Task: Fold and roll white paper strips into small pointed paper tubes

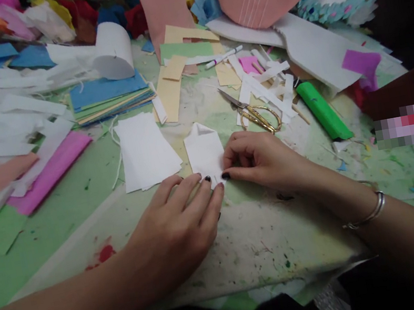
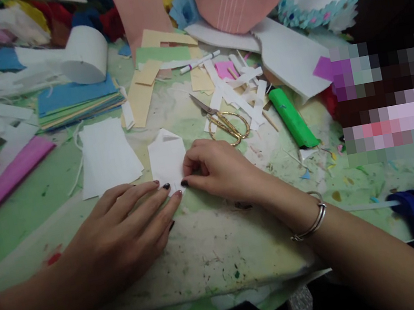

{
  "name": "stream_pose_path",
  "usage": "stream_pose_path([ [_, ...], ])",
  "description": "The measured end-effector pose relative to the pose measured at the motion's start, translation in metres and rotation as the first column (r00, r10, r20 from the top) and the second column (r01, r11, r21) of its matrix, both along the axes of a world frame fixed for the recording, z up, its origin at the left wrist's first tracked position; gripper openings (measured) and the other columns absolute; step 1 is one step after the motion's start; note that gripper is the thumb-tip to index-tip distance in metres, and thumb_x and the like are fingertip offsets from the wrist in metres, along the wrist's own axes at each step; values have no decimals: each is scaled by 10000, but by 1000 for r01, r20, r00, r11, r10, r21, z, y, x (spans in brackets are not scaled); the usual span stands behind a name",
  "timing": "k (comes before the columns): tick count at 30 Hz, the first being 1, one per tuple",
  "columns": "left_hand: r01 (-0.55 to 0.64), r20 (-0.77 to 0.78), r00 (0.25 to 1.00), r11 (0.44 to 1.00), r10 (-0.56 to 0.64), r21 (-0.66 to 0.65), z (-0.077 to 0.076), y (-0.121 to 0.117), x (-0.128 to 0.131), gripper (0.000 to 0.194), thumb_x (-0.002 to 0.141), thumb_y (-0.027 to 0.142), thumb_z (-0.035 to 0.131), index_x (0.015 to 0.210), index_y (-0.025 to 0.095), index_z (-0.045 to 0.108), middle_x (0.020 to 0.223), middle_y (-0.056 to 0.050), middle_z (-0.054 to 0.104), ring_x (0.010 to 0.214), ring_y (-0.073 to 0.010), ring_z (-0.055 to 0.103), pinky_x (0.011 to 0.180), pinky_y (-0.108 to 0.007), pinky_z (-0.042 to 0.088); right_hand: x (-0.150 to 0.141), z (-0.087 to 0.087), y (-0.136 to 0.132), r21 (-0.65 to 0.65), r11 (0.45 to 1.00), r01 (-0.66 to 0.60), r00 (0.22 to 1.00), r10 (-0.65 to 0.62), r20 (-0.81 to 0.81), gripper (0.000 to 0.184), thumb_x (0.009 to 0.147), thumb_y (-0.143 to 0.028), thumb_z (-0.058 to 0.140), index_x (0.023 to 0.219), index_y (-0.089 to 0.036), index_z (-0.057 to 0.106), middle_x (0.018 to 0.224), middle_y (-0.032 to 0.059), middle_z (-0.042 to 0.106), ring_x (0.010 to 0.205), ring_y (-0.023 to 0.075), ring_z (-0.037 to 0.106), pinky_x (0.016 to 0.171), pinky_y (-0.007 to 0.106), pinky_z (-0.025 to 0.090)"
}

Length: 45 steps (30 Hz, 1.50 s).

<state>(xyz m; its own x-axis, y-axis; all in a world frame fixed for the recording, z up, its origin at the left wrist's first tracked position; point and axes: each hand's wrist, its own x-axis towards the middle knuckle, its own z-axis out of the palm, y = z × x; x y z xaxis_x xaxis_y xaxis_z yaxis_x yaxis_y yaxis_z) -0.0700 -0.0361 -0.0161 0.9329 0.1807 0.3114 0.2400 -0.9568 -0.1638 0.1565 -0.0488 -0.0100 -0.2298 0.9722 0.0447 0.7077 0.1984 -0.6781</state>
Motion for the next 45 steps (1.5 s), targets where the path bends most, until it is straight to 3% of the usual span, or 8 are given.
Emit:
stream_pose_path([
  [6, 12, 10, 1000, 1000, -12, 5, -3, -6, 1, 334, 879, 115, 534, 1177, -14, 612, 1111, -211, 671, 1065, -345, 609, 899, -488, 517, -2, 2, -1, -5, 1000, -1, 1000, 1, 13, 36, 782, -136, 667, 747, -144, 669, 740, -4, 554, 645, 93, 482, 622, 248, 347],
  [10, -42, 17, 999, 999, 42, 5, -8, -12, 1, 352, 878, 100, 522, 1196, -34, 592, 1127, -228, 654, 1093, -358, 591, 927, -495, 515, -2, 2, -1, -11, 1000, 0, 1000, 0, 12, 39, 779, -130, 660, 744, -143, 668, 737, -4, 557, 638, 90, 481, 619, 251, 349],
  [21, -19, -43, 999, 1000, 20, 14, -3, -5, 3, 402, 882, 153, 512, 1220, -60, 564, 1009, -204, 670, 978, -328, 616, 824, -471, 557, -2, 3, 0, -63, 998, -13, 1000, 12, -21, 50, 782, -134, 628, 737, -154, 641, 751, 0, 554, 649, 95, 476, 621, 253, 351],
  [36, -24, -146, 989, 998, 15, -64, -5, -2, 5, 434, 924, 159, 401, 1293, -51, 491, 1114, -214, 654, 973, -296, 597, 857, -498, 517, -3, 4, 1, -93, 996, 19, 998, -25, -58, 42, 738, -116, 624, 721, -154, 631, 714, -11, 556, 604, 86, 462, 582, 246, 340],
  [41, -54, -183, 983, 990, 30, -128, -3, -1, 6, 430, 912, 158, 412, 1295, -11, 512, 1116, -202, 645, 983, -297, 574, 867, -513, 503, 0, 2, 2, -158, 987, 42, 990, -62, -124, 56, 731, -108, 604, 756, -157, 618, 661, -23, 549, 585, 90, 458, 557, 245, 334],
  [45, -50, -140, 990, 988, 30, -143, -2, -1, 7, 463, 890, 165, 454, 1301, -42, 503, 1081, -201, 633, 985, -320, 544, 820, -509, 510, 4, 1, 2, -229, 972, 45, 956, -109, -273, 97, 760, -117, 569, 843, -156, 602, 681, -26, 540, 578, 87, 447, 524, 237, 326],
])
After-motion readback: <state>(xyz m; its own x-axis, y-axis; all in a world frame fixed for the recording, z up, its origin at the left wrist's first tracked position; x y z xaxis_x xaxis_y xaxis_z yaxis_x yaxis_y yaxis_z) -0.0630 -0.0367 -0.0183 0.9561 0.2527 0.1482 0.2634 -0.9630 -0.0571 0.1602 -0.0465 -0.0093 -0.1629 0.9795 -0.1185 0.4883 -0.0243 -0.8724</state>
